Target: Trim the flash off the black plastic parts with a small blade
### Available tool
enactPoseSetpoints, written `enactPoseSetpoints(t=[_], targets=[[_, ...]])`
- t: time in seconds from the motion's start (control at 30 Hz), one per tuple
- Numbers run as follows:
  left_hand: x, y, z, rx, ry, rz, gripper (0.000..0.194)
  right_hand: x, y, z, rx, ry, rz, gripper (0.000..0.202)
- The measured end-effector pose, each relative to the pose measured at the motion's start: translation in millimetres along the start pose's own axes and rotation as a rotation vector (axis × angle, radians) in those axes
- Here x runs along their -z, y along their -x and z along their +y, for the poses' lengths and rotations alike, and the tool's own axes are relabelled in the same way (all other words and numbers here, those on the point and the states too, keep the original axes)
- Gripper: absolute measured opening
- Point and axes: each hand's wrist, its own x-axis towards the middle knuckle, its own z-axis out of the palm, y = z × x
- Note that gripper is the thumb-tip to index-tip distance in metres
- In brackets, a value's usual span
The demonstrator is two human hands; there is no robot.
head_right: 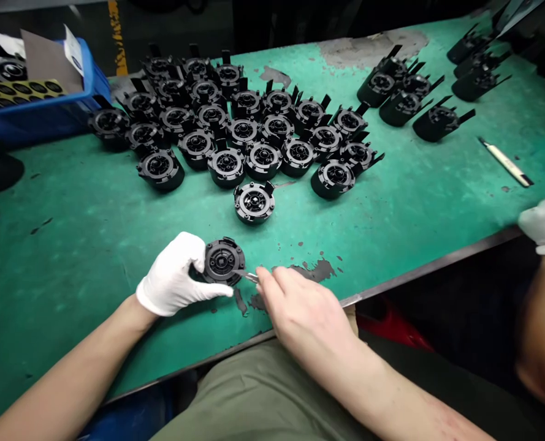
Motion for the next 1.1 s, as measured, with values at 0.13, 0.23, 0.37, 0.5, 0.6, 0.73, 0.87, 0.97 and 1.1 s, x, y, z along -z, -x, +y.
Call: enactPoseSetpoints(t=[0.13, 0.23, 0.37, 0.5, 0.6, 0.73, 0.87, 0.97, 1.1], targets=[[3.3, 2.8, 5.5, 0.055, 0.082, 0.041, 0.057, -5.9, 2.4, 10.7, -0.07, -0.094, 0.037, 0.028], [4.5, 9.8, 8.6, 0.124, 0.304, -0.007, 0.058, -15.7, -1.4, 16.2, -0.059, -0.121, 0.015, 0.029], [7.9, 11.5, 4.8, 0.138, 0.46, 0.028, 0.093, -22.2, -5.1, 22.6, -0.071, -0.206, 0.042, 0.028], [8.5, 5.6, -2.1, 0.028, 0.204, -0.141, 0.134, -19.2, 2.4, 13.1, 0.036, -0.466, 0.05, 0.027], [5.4, 4.2, -3.1, -0.034, 0.158, -0.31, 0.118, -21.5, 6.6, 6.2, 0.105, -0.483, 0.021, 0.024], [1.8, 1.5, 1.0, -0.039, 0.12, -0.205, 0.093, -26.9, 0.4, 14.4, 0.036, -0.341, 0.038, 0.025], [1.1, -4.7, 7.5, 0.028, 0.054, -0.224, 0.072, -24.4, -10.2, 21.4, 0.013, -0.166, 0.029, 0.026], [0.9, -5.1, 9.9, 0.026, 0.02, -0.249, 0.072, -22.0, -14.8, 19.5, 0.002, -0.088, 0.006, 0.025], [0.1, -4.0, 8.5, 0.031, 0.018, -0.242, 0.086, -22.7, -17.8, 18.3, 0.025, -0.078, -0.016, 0.025]])
